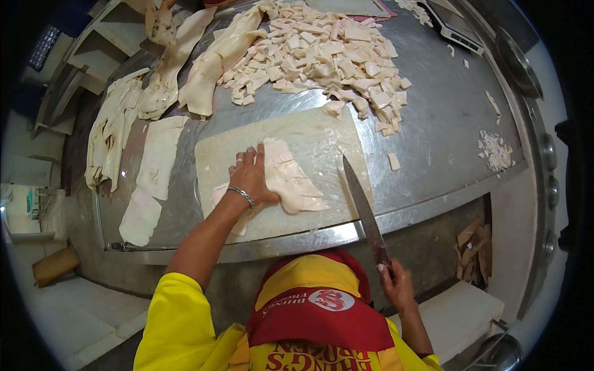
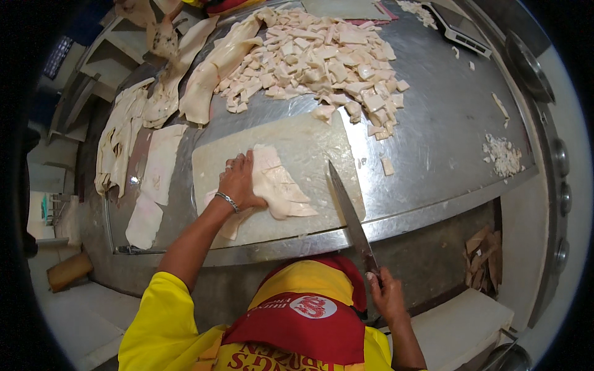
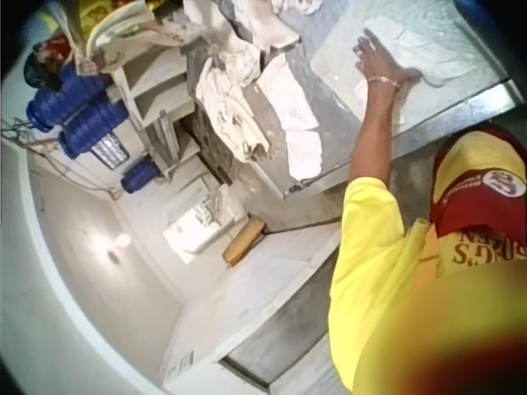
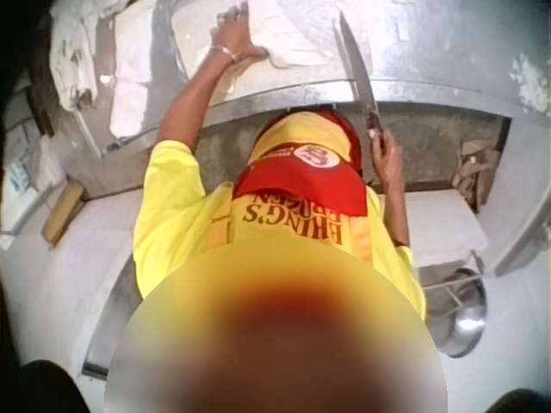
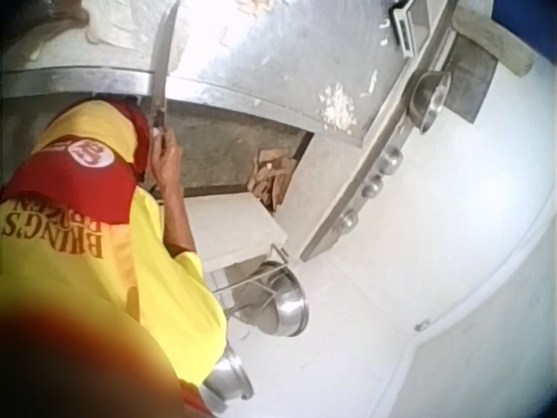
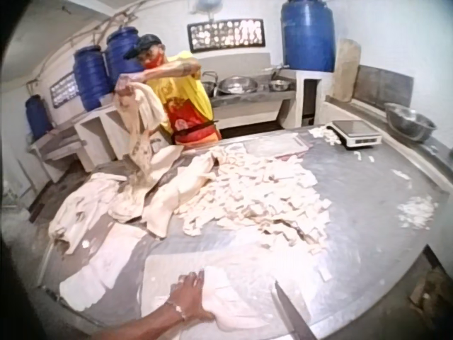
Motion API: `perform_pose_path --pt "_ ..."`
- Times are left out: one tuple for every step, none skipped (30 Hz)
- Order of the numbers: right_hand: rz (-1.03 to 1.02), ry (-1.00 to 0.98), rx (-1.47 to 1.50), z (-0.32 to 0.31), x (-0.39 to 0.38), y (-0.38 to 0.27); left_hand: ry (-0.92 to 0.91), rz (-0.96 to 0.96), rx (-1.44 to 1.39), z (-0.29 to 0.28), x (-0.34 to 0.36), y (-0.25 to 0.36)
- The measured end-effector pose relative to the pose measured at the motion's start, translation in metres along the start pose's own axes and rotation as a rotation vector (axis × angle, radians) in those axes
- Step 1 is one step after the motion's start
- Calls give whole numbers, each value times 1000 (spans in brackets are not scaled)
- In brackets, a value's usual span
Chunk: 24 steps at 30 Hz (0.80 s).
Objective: The person uses a large knife to cut a flat sheet of pale meat into strips and then into small cubes on a stainless steel table. The cut pieces accumulate in a pile on the table as the person continues cutting additional sheets.
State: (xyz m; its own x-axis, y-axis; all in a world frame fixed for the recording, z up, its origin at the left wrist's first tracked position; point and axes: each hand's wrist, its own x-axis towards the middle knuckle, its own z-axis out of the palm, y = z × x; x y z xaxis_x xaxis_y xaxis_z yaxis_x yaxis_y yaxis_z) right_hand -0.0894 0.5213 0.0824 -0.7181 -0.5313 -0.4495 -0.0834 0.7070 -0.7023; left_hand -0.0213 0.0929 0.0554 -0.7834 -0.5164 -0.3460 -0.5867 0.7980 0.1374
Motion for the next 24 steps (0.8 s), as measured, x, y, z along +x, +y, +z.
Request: perform_pose_path --pt "-10 -5 28 2 1 2 86 -30 -20 6 2 1" --pt "-20 -12 54 5 2 1 122 -55 -41 14 6 -2" --pt "-33 -16 82 8 3 0 161 -77 -61 20 13 -6" --pt "-42 -21 66 9 6 -3 200 -99 -80 25 18 -10" --pt "-47 -23 51 11 9 -5 244 -127 -84 24 22 -8" --pt "-52 -25 36 13 13 -8 287 -156 -89 23 26 -5" --pt "-61 -20 40 15 16 -14 328 -181 -96 23 29 0" --pt "-71 -15 44 16 20 -23 331 -200 -99 22 30 4" --pt "-80 -11 48 17 22 -29 333 -219 -103 19 30 7" --pt "-67 -34 61 18 23 -32 337 -242 -106 18 31 9" --pt "-60 -59 73 20 25 -35 327 -279 -136 17 32 9" --pt "-52 -84 85 21 27 -40 318 -317 -166 16 33 10" --pt "-34 -121 45 20 28 -48 309 -355 -196 15 34 10" --pt "-18 -157 2 17 29 -60 303 -372 -214 14 35 10" --pt "-2 -192 -41 15 30 -68 298 -389 -233 13 36 10" --pt "-75 -157 -64 19 31 -65 293 -406 -251 11 35 9" --pt "-141 -114 -87 25 33 -55 203 -395 -265 5 34 11" --pt "-208 -76 -111 29 36 -47 206 -349 -283 3 30 10" --pt "-232 -53 -184 30 42 -44 209 -302 -302 3 24 8" --pt "-256 -29 -256 30 51 -42 213 -255 -319 5 19 7" --pt "-279 -5 -328 29 58 -43 235 -211 -315 10 15 4" --pt "-274 24 -339 29 63 -47 258 -166 -312 15 12 2" --pt "-272 51 -353 29 68 -52 281 -124 -311 20 9 -1" --pt "-270 79 -366 29 70 -56 289 -123 -300 23 8 -1"
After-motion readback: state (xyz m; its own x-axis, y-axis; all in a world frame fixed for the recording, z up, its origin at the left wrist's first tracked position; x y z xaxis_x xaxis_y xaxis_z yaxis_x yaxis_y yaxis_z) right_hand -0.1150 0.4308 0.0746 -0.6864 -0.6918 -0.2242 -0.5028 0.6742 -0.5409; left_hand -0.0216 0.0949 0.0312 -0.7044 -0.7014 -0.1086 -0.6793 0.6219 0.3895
